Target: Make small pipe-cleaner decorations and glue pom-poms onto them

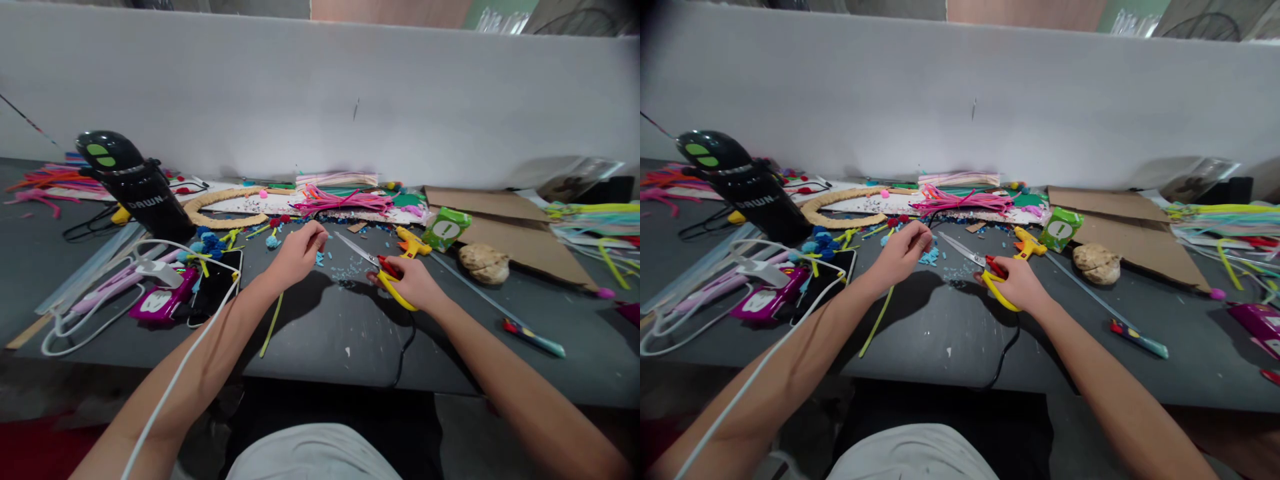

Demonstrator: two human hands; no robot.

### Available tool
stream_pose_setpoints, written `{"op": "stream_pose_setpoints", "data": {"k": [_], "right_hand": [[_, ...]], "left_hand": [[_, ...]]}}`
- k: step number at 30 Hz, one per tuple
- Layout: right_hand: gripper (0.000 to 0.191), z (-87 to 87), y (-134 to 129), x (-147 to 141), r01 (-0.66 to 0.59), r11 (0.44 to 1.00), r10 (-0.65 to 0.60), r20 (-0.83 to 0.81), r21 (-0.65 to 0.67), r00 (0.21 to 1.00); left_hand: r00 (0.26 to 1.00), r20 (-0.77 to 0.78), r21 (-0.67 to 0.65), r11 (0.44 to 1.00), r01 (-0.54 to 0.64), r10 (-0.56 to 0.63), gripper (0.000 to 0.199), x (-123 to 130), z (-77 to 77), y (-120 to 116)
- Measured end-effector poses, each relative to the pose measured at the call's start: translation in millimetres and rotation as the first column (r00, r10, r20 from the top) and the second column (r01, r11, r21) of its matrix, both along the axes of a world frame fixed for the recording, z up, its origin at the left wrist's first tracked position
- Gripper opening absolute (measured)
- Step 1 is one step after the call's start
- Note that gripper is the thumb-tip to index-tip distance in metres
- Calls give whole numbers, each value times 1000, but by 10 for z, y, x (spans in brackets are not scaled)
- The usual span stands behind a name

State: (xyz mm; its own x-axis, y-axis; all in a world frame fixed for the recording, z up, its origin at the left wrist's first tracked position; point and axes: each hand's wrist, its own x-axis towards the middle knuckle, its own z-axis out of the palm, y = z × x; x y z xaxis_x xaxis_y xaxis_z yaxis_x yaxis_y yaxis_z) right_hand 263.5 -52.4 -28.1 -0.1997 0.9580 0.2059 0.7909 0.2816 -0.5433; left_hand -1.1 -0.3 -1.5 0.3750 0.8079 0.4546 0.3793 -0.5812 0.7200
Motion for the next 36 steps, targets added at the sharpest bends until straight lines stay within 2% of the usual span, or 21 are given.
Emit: {"op": "stream_pose_setpoints", "data": {"k": [24, 36], "right_hand": [[40, -17, 7, -7, -34, 999, 32, 59, 33, 998], [39, -7, -1, -10, -20, 999, 19, -9, -37, 1000]], "left_hand": [[1000, -20, 1, 1000, 1, -1, 29, -5, 14, -9], [1000, -8, 9, 1000, -1, 1, 30, -4, 12, -5]]}}
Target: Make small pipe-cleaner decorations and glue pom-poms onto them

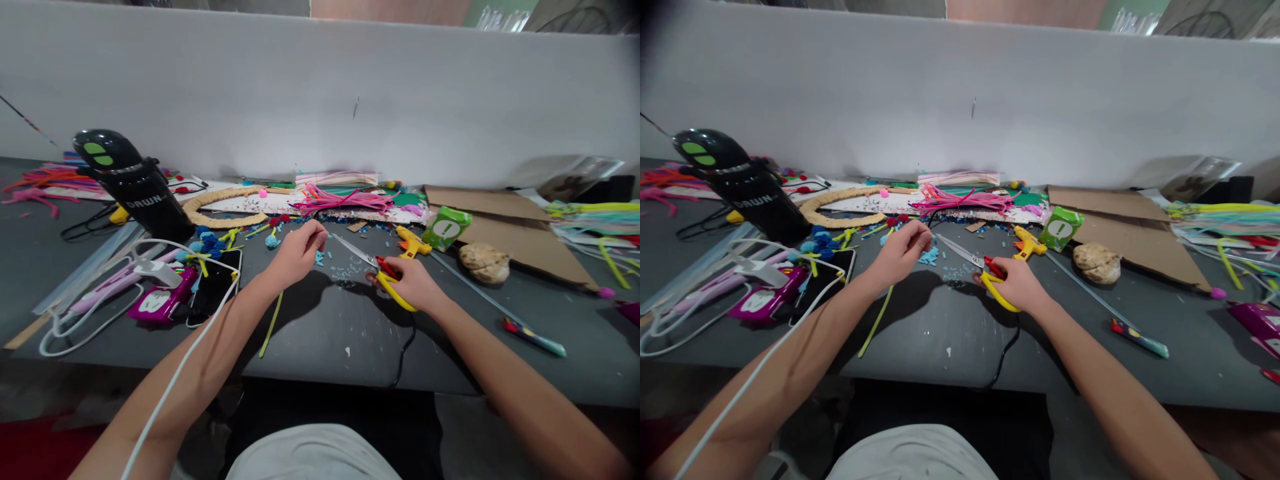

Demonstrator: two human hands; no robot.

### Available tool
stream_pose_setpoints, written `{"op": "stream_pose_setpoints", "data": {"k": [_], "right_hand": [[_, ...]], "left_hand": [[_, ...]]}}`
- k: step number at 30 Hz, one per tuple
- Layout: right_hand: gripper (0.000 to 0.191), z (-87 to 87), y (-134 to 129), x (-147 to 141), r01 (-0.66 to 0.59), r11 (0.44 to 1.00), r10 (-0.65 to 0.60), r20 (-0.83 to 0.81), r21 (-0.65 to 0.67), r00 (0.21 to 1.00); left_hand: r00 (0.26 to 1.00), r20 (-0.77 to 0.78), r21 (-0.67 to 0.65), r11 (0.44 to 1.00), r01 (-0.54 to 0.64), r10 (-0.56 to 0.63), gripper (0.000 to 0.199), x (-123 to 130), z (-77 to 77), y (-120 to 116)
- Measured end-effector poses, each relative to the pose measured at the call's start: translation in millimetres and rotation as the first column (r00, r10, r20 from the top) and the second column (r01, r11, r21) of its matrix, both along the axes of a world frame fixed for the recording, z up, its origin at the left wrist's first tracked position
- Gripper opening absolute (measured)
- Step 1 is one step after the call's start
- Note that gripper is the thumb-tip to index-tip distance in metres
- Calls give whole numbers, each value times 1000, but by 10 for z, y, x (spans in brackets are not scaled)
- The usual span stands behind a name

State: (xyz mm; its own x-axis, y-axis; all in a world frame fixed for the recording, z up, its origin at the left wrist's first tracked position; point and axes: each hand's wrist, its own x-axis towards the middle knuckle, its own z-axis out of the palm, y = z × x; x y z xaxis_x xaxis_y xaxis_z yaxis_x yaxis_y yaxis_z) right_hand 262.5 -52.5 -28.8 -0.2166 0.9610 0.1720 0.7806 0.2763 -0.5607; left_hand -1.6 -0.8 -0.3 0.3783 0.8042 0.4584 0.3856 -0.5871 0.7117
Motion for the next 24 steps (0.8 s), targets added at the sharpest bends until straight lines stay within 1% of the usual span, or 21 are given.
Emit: {"op": "stream_pose_setpoints", "data": {"k": [5, 13, 18, 24], "right_hand": [[39, -29, 12, 12, -9, 1000, 8, 15, 16, 1000], [40, 23, -5, -10, -17, 999, 16, 38, 39, 999], [39, 5, 2, -4, -22, 997, 18, 54, 68, 998], [40, -44, 24, 29, 24, 999, -25, 32, 47, 999]], "left_hand": [[1000, -1, 2, 1000, 1, -1, 30, 1, 3, -2], [1000, -4, -1, 1000, 1, -1, 30, 4, -6, 3], [1000, 0, -4, 1000, 3, -3, 29, -2, -12, 9], [1000, 7, -7, 1000, 2, -2, 30, 3, 2, 4]]}}
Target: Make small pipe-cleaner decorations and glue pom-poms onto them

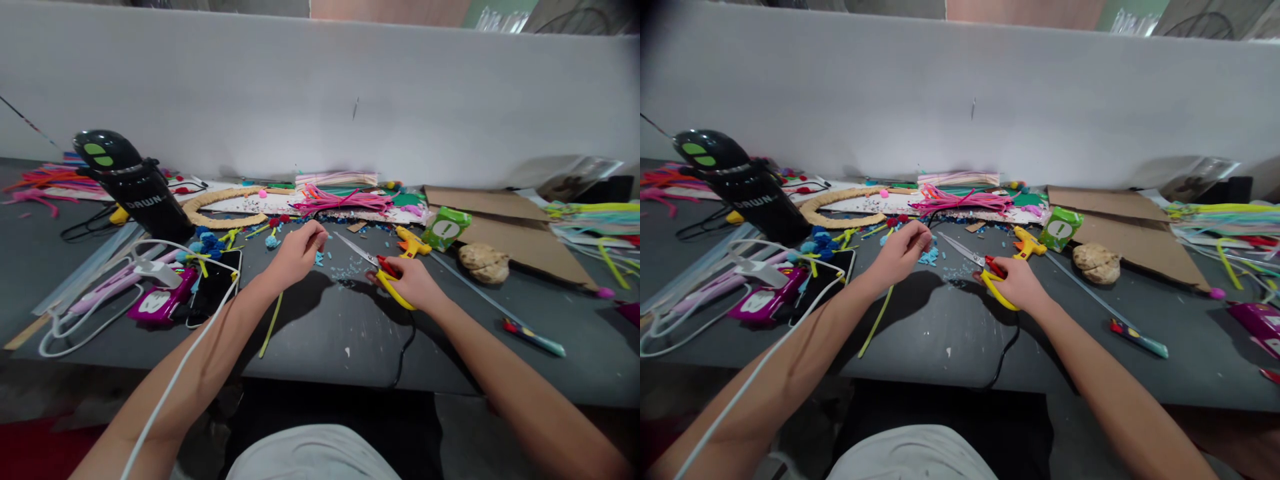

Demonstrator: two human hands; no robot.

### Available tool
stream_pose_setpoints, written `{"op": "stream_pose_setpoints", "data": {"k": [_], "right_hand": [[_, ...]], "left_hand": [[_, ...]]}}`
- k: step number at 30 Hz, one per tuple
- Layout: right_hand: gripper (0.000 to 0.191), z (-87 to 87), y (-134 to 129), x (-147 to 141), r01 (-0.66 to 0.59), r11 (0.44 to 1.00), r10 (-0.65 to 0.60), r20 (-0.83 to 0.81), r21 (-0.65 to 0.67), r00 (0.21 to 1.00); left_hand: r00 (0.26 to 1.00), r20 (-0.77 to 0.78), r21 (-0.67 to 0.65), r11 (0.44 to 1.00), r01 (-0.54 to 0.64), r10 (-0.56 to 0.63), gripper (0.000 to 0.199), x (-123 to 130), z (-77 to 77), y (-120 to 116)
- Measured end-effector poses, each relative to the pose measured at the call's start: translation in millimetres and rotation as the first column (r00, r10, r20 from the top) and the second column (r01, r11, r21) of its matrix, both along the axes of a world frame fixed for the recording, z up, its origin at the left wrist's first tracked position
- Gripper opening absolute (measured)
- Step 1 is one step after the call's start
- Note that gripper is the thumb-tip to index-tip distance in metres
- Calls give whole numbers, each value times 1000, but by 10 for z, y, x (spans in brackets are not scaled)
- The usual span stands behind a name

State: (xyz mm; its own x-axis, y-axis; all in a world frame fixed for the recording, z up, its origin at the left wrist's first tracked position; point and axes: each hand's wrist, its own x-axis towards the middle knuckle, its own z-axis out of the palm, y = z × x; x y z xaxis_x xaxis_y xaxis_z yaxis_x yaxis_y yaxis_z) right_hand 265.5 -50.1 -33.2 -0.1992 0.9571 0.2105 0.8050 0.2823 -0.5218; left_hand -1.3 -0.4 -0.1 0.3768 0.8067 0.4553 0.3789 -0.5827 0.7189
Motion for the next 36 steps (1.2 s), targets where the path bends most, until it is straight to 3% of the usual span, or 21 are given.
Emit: {"op": "stream_pose_setpoints", "data": {"k": [36], "right_hand": [[38, 17, -2, -3, -44, 999, 43, 19, 29, 999]], "left_hand": [[999, -42, -31, 999, -15, 13, 37, 19, 9, -25]]}}
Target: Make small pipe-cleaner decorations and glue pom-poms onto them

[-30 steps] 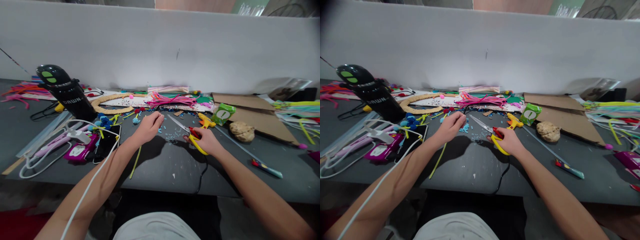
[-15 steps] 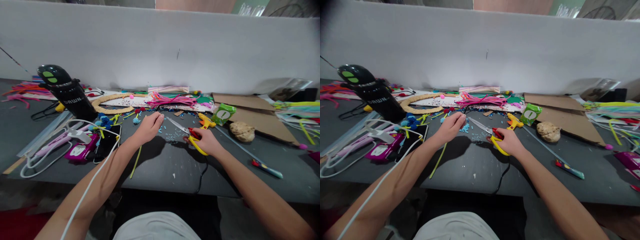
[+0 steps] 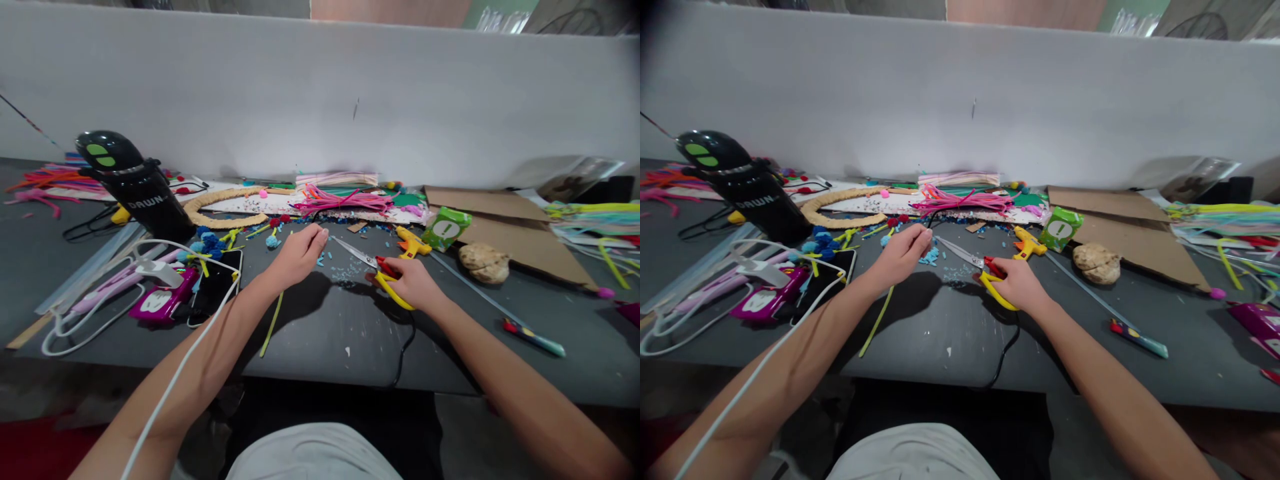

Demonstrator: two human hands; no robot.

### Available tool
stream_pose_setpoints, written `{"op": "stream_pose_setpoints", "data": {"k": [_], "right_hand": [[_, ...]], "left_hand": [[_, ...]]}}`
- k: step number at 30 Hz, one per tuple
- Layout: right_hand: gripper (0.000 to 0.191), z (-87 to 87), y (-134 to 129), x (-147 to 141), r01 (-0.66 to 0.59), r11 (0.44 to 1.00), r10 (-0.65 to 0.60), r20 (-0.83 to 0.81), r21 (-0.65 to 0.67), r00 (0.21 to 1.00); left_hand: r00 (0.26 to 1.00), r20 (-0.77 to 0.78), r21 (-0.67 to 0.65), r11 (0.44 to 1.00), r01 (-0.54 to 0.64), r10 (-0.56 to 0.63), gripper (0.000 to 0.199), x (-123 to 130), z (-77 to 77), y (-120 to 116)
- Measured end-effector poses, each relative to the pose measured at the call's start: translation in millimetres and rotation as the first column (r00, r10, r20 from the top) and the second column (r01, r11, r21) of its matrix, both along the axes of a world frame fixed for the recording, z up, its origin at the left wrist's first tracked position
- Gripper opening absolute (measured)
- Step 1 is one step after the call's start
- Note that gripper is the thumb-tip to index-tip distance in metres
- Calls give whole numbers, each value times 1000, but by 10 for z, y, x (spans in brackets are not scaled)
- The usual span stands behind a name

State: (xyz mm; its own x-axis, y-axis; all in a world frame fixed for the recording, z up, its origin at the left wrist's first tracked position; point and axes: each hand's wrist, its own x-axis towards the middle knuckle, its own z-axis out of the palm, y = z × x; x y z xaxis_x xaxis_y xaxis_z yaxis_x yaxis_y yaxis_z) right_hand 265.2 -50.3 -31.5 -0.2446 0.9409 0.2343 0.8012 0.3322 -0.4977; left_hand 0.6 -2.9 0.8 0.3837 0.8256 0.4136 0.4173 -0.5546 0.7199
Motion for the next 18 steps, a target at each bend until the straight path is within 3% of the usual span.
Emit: {"op": "stream_pose_setpoints", "data": {"k": [18], "right_hand": [[40, 20, -13, -19, 1, 999, -3, -35, -35, 999]], "left_hand": [[1000, 9, 11, 1000, -2, 2, 37, 11, 11, -9]]}}
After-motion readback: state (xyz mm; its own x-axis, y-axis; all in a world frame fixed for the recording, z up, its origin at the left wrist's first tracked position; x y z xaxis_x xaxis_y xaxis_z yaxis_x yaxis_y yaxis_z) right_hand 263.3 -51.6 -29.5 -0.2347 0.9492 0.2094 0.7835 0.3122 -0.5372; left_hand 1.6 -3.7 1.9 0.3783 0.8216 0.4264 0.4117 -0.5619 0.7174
